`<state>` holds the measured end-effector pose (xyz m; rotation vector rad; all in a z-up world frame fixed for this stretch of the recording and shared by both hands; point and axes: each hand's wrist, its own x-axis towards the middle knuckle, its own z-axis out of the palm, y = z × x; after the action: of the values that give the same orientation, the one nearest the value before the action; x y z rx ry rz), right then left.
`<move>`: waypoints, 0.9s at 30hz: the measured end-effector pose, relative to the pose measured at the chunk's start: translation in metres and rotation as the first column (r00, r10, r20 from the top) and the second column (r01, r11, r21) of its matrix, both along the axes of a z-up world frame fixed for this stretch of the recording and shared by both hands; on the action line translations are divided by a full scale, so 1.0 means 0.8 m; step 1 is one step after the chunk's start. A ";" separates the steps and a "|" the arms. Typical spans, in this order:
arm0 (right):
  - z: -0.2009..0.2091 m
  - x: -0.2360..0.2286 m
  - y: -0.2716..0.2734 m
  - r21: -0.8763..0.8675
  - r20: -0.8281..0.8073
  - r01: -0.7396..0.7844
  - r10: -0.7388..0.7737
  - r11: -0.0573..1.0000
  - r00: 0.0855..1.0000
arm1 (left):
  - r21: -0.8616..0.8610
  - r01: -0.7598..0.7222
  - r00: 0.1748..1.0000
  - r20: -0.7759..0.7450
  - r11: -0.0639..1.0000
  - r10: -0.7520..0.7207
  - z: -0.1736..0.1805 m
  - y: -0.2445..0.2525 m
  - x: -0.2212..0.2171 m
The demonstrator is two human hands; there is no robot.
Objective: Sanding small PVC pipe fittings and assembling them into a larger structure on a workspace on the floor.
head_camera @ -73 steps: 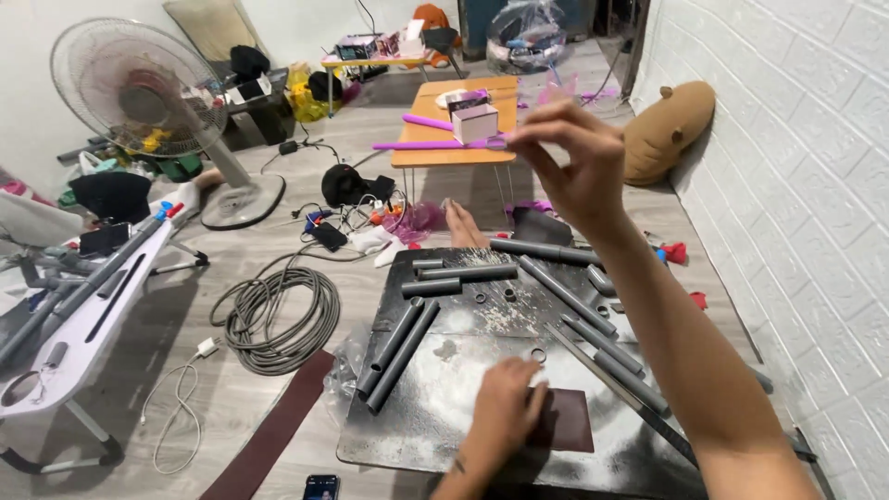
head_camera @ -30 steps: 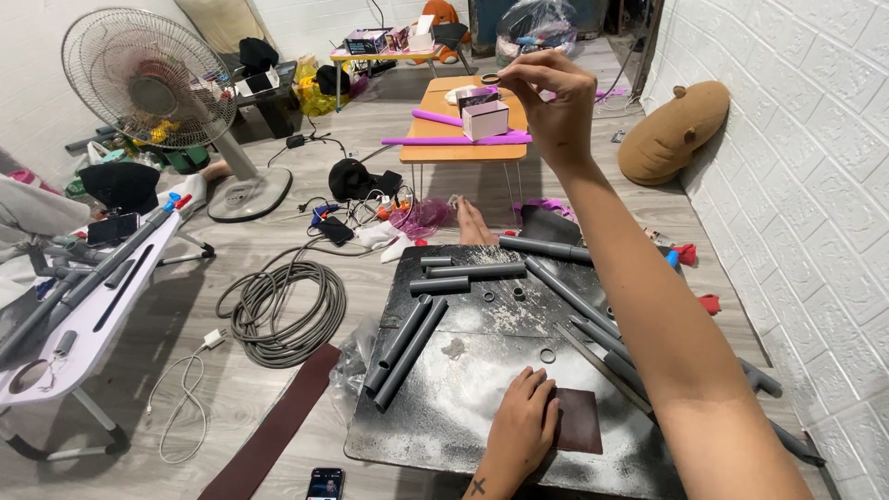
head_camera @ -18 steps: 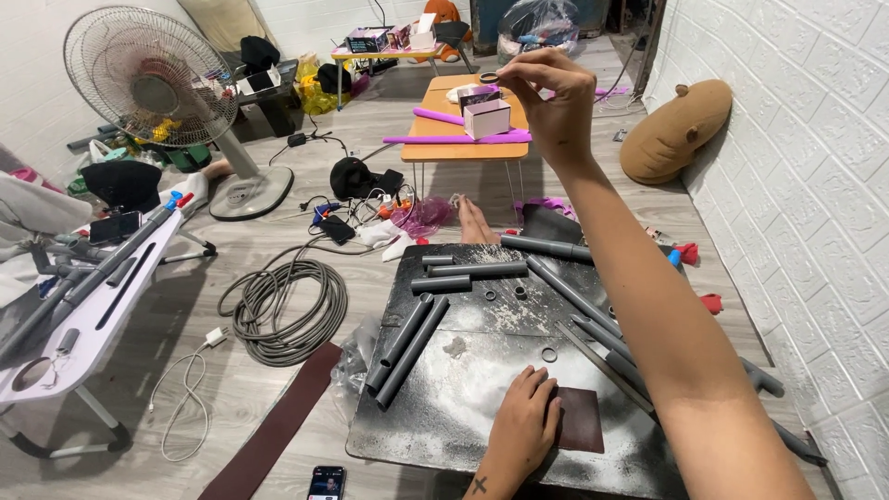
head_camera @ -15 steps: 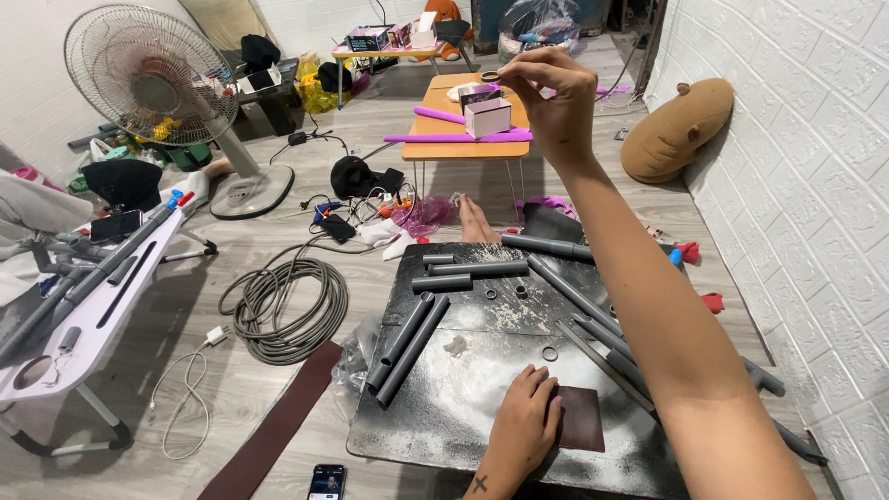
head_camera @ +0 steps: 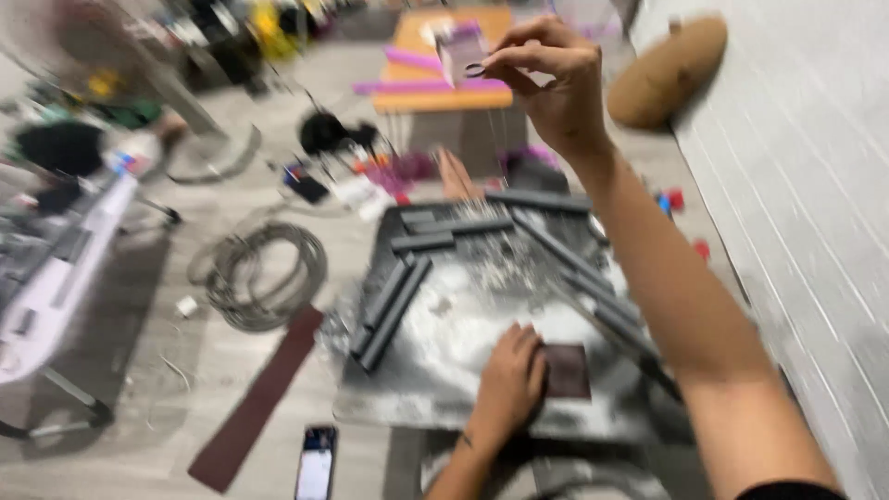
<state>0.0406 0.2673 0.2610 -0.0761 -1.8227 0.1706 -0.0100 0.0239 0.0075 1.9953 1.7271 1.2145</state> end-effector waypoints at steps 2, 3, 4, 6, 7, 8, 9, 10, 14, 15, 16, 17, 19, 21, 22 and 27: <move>-0.042 0.031 -0.031 0.007 0.179 0.009 -0.010 1.000 0.984 | -0.012 -0.022 0.998 0.059 1.000 0.022 -0.001 -0.001 0.000; -0.057 0.044 -0.044 0.063 0.319 -0.015 -0.006 0.998 0.948 | 0.027 -0.063 0.995 0.082 0.998 0.060 -0.002 0.004 -0.004; -0.100 0.062 -0.056 0.020 0.343 -0.005 -0.003 1.000 0.939 | -0.018 -0.052 0.993 0.105 0.999 0.053 0.006 -0.002 -0.003; -0.178 0.094 -0.084 0.000 0.414 -0.047 0.043 0.999 0.909 | -0.028 -0.069 0.998 -0.014 0.997 0.068 0.024 -0.001 -0.011; -0.201 0.110 -0.106 -0.026 0.424 -0.039 0.046 0.999 0.904 | -0.054 -0.060 0.998 -0.003 0.997 0.060 0.023 -0.003 -0.012; -0.222 0.126 -0.129 -0.068 0.506 0.041 -0.001 0.997 0.863 | -0.044 -0.074 0.997 -0.035 0.996 0.072 0.021 -0.005 -0.012; -0.244 0.141 -0.154 -0.101 0.584 0.119 -0.038 0.988 0.811 | -0.033 -0.088 0.994 -0.070 0.996 0.086 0.019 -0.007 -0.014; -0.256 0.148 -0.172 -0.125 0.594 0.128 -0.029 0.984 0.804 | -0.060 -0.081 0.995 -0.061 0.995 0.077 0.014 -0.010 -0.013; -0.288 0.164 -0.217 -0.142 0.703 0.251 -0.081 0.958 0.707 | -0.052 -0.069 0.985 -0.160 0.996 0.060 0.000 -0.013 -0.008; -0.295 0.167 -0.225 -0.086 0.731 0.290 -0.137 0.953 0.668 | -0.049 -0.052 0.979 -0.202 0.997 0.041 -0.004 -0.014 -0.006; -0.295 0.169 -0.229 -0.106 0.741 0.298 -0.124 0.949 0.660 | -0.074 -0.044 0.981 -0.193 0.996 0.029 -0.008 -0.015 -0.005; -0.293 0.171 -0.230 -0.086 0.748 0.310 -0.144 0.947 0.648 | -0.105 -0.047 0.973 -0.230 0.993 0.022 -0.011 -0.014 -0.006; -0.289 0.175 -0.232 -0.081 0.762 0.323 -0.150 0.943 0.630 | -0.154 -0.048 0.965 -0.261 0.987 0.006 -0.016 -0.013 -0.005; -0.283 0.178 -0.235 -0.126 0.762 0.332 -0.122 0.935 0.635 | -0.138 -0.063 0.955 -0.297 0.988 0.019 -0.019 -0.013 -0.005; -0.285 0.173 -0.236 -0.140 0.767 0.331 -0.109 0.933 0.632 | -0.154 -0.064 0.956 -0.293 0.986 0.016 -0.021 -0.012 -0.006; -0.298 0.159 -0.243 -0.114 0.770 0.317 -0.118 0.941 0.627 | -0.149 -0.071 0.950 -0.313 0.986 0.021 -0.025 -0.014 -0.004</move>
<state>0.1674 0.0727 0.0223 -0.6334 -2.6097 0.2024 -0.0135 0.0126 -0.0127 2.1485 1.9534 0.7747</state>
